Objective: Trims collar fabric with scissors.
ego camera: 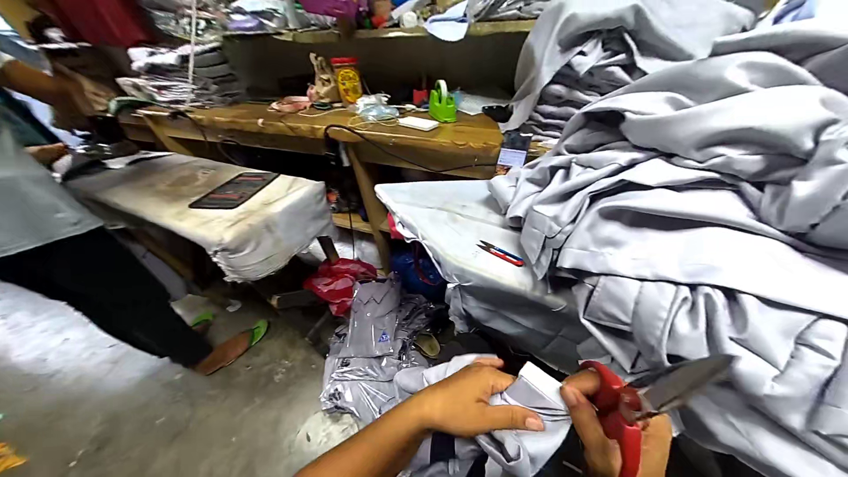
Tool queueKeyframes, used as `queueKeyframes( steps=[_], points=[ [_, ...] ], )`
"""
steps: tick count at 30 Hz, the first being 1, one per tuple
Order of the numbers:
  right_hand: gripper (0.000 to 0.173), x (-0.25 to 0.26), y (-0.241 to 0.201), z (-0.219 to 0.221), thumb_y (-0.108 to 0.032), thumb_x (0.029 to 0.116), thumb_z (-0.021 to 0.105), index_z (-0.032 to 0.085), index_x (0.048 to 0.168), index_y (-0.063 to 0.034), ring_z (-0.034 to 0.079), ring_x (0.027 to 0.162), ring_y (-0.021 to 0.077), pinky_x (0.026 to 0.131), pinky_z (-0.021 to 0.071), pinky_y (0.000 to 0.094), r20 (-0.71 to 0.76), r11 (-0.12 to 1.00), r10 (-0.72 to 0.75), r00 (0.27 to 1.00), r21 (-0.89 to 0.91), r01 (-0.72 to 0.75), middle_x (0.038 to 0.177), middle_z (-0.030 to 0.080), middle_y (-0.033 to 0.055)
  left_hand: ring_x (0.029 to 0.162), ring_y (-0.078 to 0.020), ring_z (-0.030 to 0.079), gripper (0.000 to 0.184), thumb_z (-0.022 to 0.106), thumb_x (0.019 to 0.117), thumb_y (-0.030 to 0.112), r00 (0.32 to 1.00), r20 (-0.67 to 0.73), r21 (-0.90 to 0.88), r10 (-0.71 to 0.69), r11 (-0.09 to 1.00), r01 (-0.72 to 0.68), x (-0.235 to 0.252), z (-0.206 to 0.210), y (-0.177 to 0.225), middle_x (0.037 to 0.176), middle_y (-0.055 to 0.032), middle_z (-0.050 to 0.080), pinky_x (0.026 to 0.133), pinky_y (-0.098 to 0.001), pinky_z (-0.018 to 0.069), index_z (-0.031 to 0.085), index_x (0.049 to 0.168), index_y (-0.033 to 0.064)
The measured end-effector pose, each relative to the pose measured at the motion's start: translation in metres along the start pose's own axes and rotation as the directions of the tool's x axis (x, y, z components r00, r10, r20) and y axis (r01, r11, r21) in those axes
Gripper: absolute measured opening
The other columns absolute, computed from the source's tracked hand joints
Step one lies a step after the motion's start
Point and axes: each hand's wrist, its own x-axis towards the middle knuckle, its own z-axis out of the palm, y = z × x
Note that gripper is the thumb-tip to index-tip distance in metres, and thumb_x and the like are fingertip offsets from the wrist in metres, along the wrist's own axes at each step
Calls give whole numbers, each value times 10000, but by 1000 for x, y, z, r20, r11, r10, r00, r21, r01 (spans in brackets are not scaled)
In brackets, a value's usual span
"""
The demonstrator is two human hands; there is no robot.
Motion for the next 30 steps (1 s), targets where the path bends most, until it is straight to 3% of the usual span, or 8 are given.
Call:
queueKeyframes(
  steps=[2,4,8,12,15,19,24,30],
  points=[
    [72,1,-3,-1,-319,972,692,696,945,-252,634,762,-108,702,526,78,-51,997,15,999,73,-11,838,700,-188,775,-5,627,288,603,1024,223,998,-57,-114,-11,993,4,-3,5,17,796,-36,680,756,-209,516,700,924,-30],
    [69,-3,-2,1,-326,965,702,705,943,-260,649,765,-89,713,538,93,-78,990,44,996,137,-33,842,708,-182,700,-12,613,295,614,1022,260,983,-160,-87,-85,994,72,-10,9,27,747,-23,663,658,-219,509,697,916,-1],
    [82,-19,19,4,-297,957,707,707,921,-222,634,666,-88,593,545,97,-87,992,119,989,51,-115,806,705,-167,660,-26,597,344,651,960,445,895,-361,20,-262,957,288,-15,21,3,718,48,638,620,-283,504,709,893,113],
    [111,-41,33,-13,-177,925,703,703,886,-74,597,602,-81,547,519,107,7,951,308,952,-26,-307,730,677,-112,670,-46,588,367,660,944,462,872,-320,-23,-371,923,384,-10,33,-23,718,45,628,642,-319,492,709,873,106],
    [291,-60,33,-39,-399,949,703,684,875,-119,527,574,-106,521,450,89,97,890,456,885,-80,-449,688,616,-151,675,-25,581,319,638,968,417,859,-329,-59,-393,916,397,-6,37,-34,722,65,613,653,-289,491,688,868,118],
    [619,-90,32,-73,-746,906,536,647,918,-137,475,596,-102,537,407,101,292,807,590,753,-169,-567,712,547,-137,662,8,584,258,650,963,373,833,-399,-126,-384,922,365,2,32,-43,717,96,619,640,-239,498,685,853,143],
    [706,-116,33,-85,-775,900,507,645,921,-82,486,608,-67,564,419,130,444,742,651,616,-203,-639,702,544,-82,691,27,603,205,643,970,327,832,-363,-196,-419,908,371,5,33,-47,746,107,640,669,-212,514,692,884,148],
    [713,-106,39,-72,-776,901,503,640,907,-77,480,597,-68,547,405,125,489,782,589,643,-145,-606,687,532,-85,680,27,591,211,649,965,338,843,-335,-200,-422,906,374,3,36,-44,734,109,630,659,-214,502,691,872,153]
  ],
)
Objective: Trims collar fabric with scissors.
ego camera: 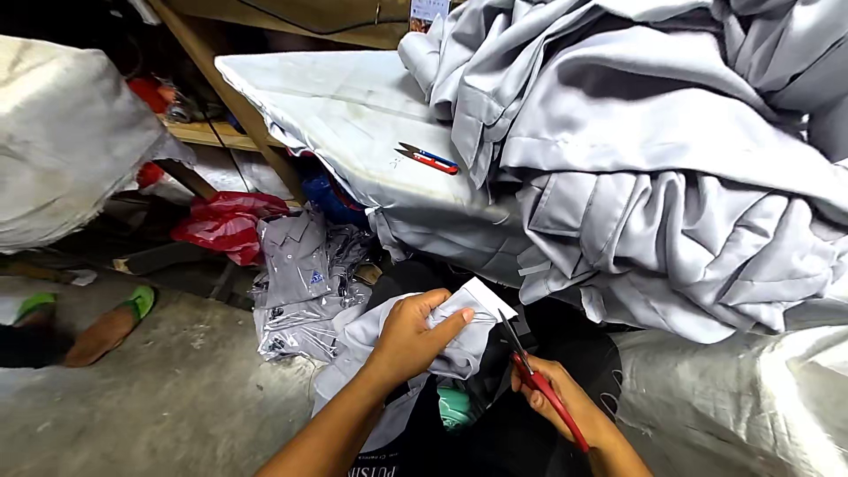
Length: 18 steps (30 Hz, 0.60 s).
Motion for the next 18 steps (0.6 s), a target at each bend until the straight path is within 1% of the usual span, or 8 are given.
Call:
queueKeyframes(
  steps=[6,11,16,18],
  points=[
    [692,8,-2,2,-757,910,515,628,869,-75,465,582,-79,538,389,115,-8,999,-47,999,18,47,665,518,-99,678,37,591,205,649,960,342,1000,14,10,-12,1000,12,-3,-1,2,728,118,630,658,-210,502,691,867,164],
    [751,4,-3,-2,-801,886,492,632,903,-64,479,592,-57,547,403,132,38,999,-43,998,16,42,681,528,-76,678,40,593,194,653,964,318,999,36,-29,-11,999,12,-4,-2,3,732,115,634,653,-194,501,689,865,155],
    [756,6,-2,-1,-794,900,477,630,903,-54,476,597,-56,551,399,130,33,998,-58,998,1,58,680,523,-73,677,33,587,213,644,965,337,999,49,-5,-12,1000,12,-3,0,2,724,116,622,650,-214,496,686,853,161],
    [755,7,-1,0,-791,905,466,628,901,-54,484,606,-57,560,410,133,23,997,-69,997,-16,70,689,536,-68,682,29,591,221,644,964,344,999,50,-3,-13,1000,13,-3,0,2,727,112,626,658,-223,503,690,857,156]
  ],
)
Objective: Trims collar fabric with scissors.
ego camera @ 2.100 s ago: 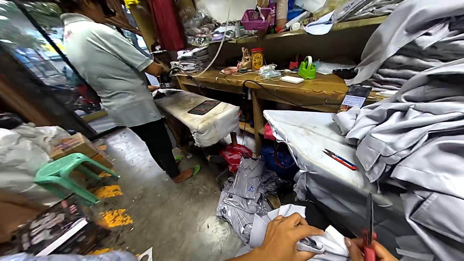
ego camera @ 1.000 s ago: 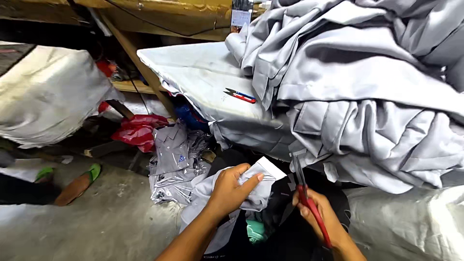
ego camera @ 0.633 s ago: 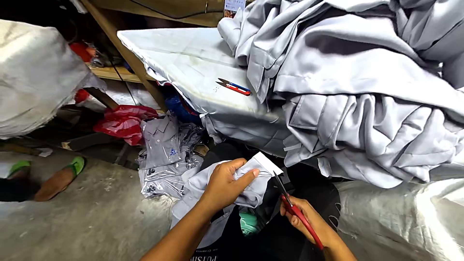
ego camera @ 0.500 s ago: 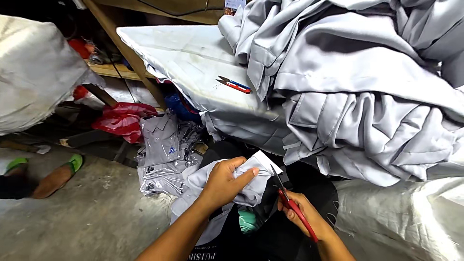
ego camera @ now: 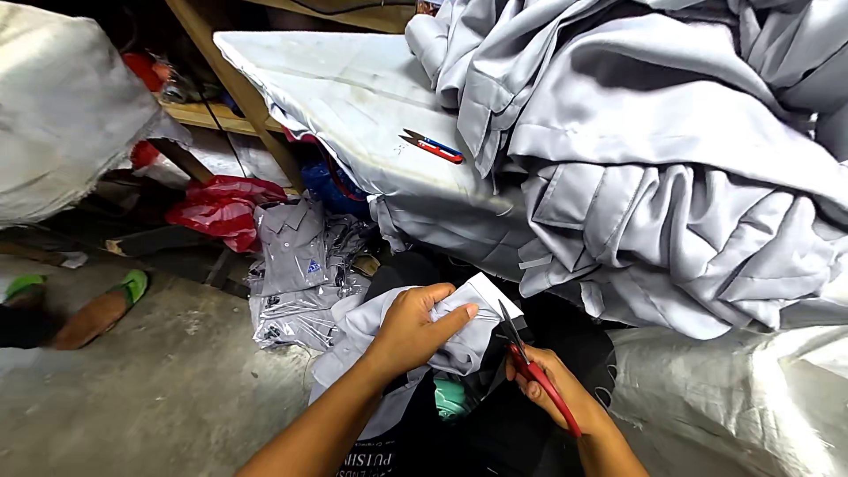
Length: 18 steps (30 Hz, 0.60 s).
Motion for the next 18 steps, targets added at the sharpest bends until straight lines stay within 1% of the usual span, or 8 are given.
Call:
queueKeyframes(
  steps=[5,12,16,18],
  points=[
    [753,1,0,-3,-790,903,473,631,875,-55,484,598,-56,554,409,134,4,999,4,1000,-37,-3,671,533,-64,674,48,583,201,656,961,331,1000,26,3,-4,1000,4,1,-3,2,722,122,627,649,-196,496,698,864,160],
    [724,-6,4,-6,-778,909,487,629,829,-72,461,552,-61,516,390,132,-30,998,19,999,-59,-21,629,511,-78,675,33,583,219,639,973,348,998,58,6,2,1000,-2,2,2,-2,721,113,621,646,-219,490,686,865,162],
    [649,-11,5,-9,-732,906,560,625,774,-101,469,516,-72,479,394,122,-43,999,41,998,-17,-42,597,524,-92,674,31,575,234,639,968,369,998,67,43,-9,999,6,3,3,-3,718,118,615,647,-237,485,690,858,168],
    [636,-13,4,-14,-728,903,574,613,753,-111,462,502,-71,465,383,122,-29,999,51,998,-15,-51,584,518,-96,667,25,565,248,637,967,381,996,86,63,-4,998,-1,4,2,-4,711,116,603,643,-248,475,682,850,168]
  ],
)
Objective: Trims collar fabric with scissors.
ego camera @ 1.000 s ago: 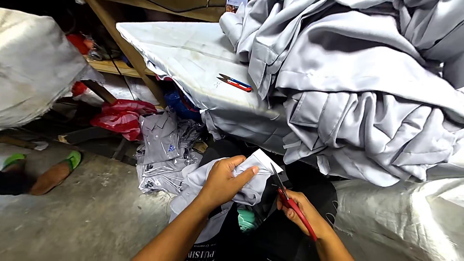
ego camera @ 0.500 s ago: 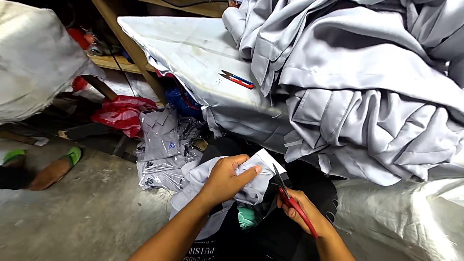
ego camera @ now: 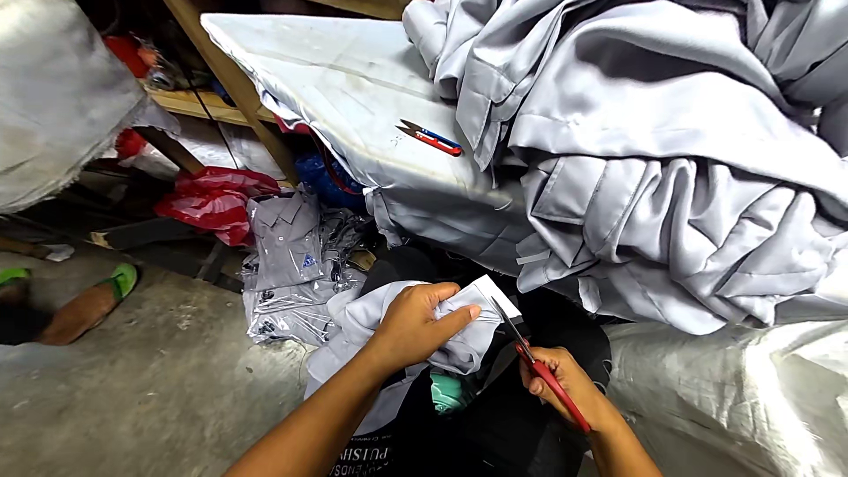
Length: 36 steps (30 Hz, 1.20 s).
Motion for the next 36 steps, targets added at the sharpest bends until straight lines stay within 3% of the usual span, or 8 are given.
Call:
queueKeyframes(
  steps=[5,12,18,25,31,36],
  points=[
    [687,-3,-4,-6,-757,913,521,616,778,-90,446,526,-66,488,363,126,49,999,-6,999,-53,8,598,501,-84,653,-12,540,319,618,974,428,997,64,71,43,996,-48,0,2,-2,693,92,573,630,-291,442,668,837,144],
    [613,-9,-2,-6,-699,909,597,596,719,-116,449,483,-71,450,369,126,8,999,25,1000,-42,-24,561,506,-95,642,-32,542,336,615,974,440,995,69,84,68,994,-73,0,5,-5,683,77,571,621,-312,446,668,837,137],
    [674,-8,-5,-7,-743,921,530,619,772,-92,446,522,-62,485,367,133,60,998,15,998,-67,-11,595,503,-81,649,-76,558,350,609,975,447,985,145,117,96,987,-114,-1,7,-5,687,37,587,616,-361,445,681,870,121],
    [592,-12,-1,-5,-678,911,614,593,697,-127,453,475,-78,442,372,122,0,998,46,999,-43,-46,548,505,-105,641,-81,547,362,603,974,457,983,160,138,89,984,-112,-1,9,-5,677,40,570,612,-363,430,667,852,123],
    [609,-14,-2,-7,-691,937,565,608,753,-113,441,500,-70,466,360,124,82,999,45,996,5,-45,577,493,-98,628,-120,542,390,601,971,468,967,231,186,109,970,-154,-1,10,-4,663,14,564,594,-387,416,667,838,107],
    [554,-11,-3,-3,-643,918,639,596,690,-140,443,470,-88,439,365,117,9,995,104,995,-10,-103,544,495,-129,624,-119,541,399,590,977,476,964,241,200,112,966,-162,-1,11,-3,665,13,568,594,-391,413,672,845,109]
  ],
)
